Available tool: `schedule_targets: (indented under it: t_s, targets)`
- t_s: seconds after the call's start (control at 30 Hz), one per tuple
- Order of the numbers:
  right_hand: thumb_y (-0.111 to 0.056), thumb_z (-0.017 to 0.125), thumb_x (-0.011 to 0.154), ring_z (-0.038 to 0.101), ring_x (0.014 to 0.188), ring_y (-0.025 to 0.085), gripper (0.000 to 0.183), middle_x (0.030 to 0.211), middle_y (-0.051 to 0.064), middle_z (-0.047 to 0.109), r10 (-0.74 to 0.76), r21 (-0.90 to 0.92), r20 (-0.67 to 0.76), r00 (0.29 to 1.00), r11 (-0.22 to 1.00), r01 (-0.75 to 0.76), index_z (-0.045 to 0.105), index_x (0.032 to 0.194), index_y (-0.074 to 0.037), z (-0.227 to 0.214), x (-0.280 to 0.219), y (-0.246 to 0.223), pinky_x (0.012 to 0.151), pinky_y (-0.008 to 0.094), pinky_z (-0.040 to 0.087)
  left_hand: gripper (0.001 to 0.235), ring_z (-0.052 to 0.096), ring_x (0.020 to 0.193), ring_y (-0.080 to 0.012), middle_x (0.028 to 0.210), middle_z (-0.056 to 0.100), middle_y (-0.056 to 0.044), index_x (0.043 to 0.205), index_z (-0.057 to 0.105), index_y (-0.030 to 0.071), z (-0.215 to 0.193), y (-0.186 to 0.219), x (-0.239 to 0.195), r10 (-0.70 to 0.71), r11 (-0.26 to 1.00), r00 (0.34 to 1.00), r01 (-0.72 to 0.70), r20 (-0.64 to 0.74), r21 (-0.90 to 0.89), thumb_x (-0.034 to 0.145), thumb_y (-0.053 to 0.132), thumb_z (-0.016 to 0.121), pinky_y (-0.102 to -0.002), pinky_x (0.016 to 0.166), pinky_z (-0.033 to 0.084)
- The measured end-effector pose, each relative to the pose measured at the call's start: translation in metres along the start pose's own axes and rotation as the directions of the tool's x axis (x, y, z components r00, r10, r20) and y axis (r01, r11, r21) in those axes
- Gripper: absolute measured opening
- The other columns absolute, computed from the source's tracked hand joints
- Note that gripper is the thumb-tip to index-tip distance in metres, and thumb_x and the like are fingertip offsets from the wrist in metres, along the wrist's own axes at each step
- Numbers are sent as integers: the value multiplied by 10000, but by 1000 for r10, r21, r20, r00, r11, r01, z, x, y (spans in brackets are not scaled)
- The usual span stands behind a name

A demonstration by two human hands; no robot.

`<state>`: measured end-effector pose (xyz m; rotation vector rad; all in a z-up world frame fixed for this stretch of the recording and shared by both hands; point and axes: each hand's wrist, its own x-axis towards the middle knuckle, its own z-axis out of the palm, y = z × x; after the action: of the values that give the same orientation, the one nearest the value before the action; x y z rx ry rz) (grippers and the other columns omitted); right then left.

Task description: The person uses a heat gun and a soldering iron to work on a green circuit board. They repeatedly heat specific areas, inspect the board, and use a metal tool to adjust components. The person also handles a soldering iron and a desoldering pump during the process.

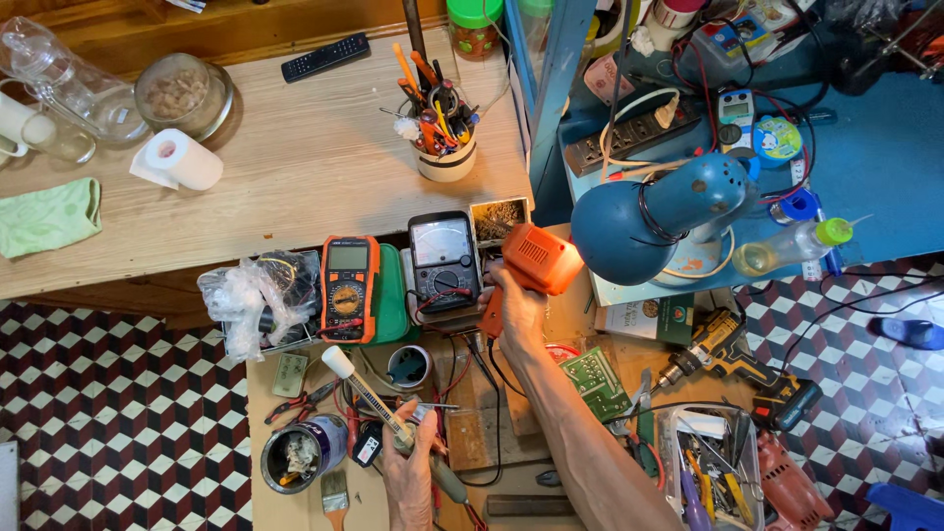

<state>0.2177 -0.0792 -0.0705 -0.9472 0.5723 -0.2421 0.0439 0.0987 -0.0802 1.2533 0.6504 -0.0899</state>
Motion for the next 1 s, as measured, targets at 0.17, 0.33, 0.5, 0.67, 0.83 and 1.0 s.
schedule_targets:
  t_s: [0.17, 0.33, 0.5, 0.67, 0.83, 1.0]
  targets:
    - [-209, 792, 806, 654, 570, 195, 312, 829, 50, 675, -63, -8, 29, 998, 998, 64, 632, 1026, -55, -12, -41, -15, 510, 358, 545, 492, 561, 742, -121, 852, 577, -29, 1298, 596, 64, 6, 15, -14, 12, 986, 1000, -8, -24, 167, 900, 329, 715, -319, 699, 471]
    - [-237, 772, 877, 635, 606, 164, 322, 850, 115, 680, -43, -34, 86, 995, 998, 46, 662, 1073, -7, -26, -102, -47, 529, 347, 543, 530, 581, 739, -103, 839, 621, -16, 1319, 552, 92, 13, 35, -29, 100, 975, 995, -99, 4, 200, 879, 347, 702, -278, 687, 475]
    - [-199, 755, 859, 634, 587, 153, 321, 785, 72, 689, -90, -136, 50, 995, 986, 96, 675, 1105, -9, -68, -163, -83, 513, 317, 541, 529, 545, 683, -126, 793, 571, -47, 1319, 499, 67, 15, 44, -34, 212, 976, 976, -213, 47, 34, 902, 313, 713, -273, 618, 453]
    - [-183, 738, 877, 623, 591, 152, 296, 699, 67, 641, -43, -270, 8, 999, 962, 44, 669, 1118, -25, -141, -202, -107, 504, 308, 515, 418, 522, 643, -116, 778, 550, -15, 1239, 485, 87, 19, 49, -45, 228, 965, 974, -226, 3, -131, 942, 296, 692, -280, 559, 422]
    - [-183, 707, 931, 635, 674, 102, 275, 772, 28, 660, -226, -551, 89, 970, 800, 237, 654, 1153, -31, -234, -208, -114, 637, 253, 548, 313, 548, 697, -102, 792, 556, -5, 1126, 482, 89, 32, 42, -73, 371, 882, 928, -344, 25, -324, 1009, 293, 689, -274, 648, 463]
    - [-134, 781, 888, 640, 776, 120, 369, 924, 50, 671, -459, -781, 206, 864, 455, 428, 613, 1195, -16, -304, -191, -108, 711, 260, 550, 291, 575, 768, -95, 852, 574, 13, 1156, 577, 53, 58, 29, -100, 400, 878, 916, -388, -16, -281, 1015, 291, 667, -276, 777, 476]
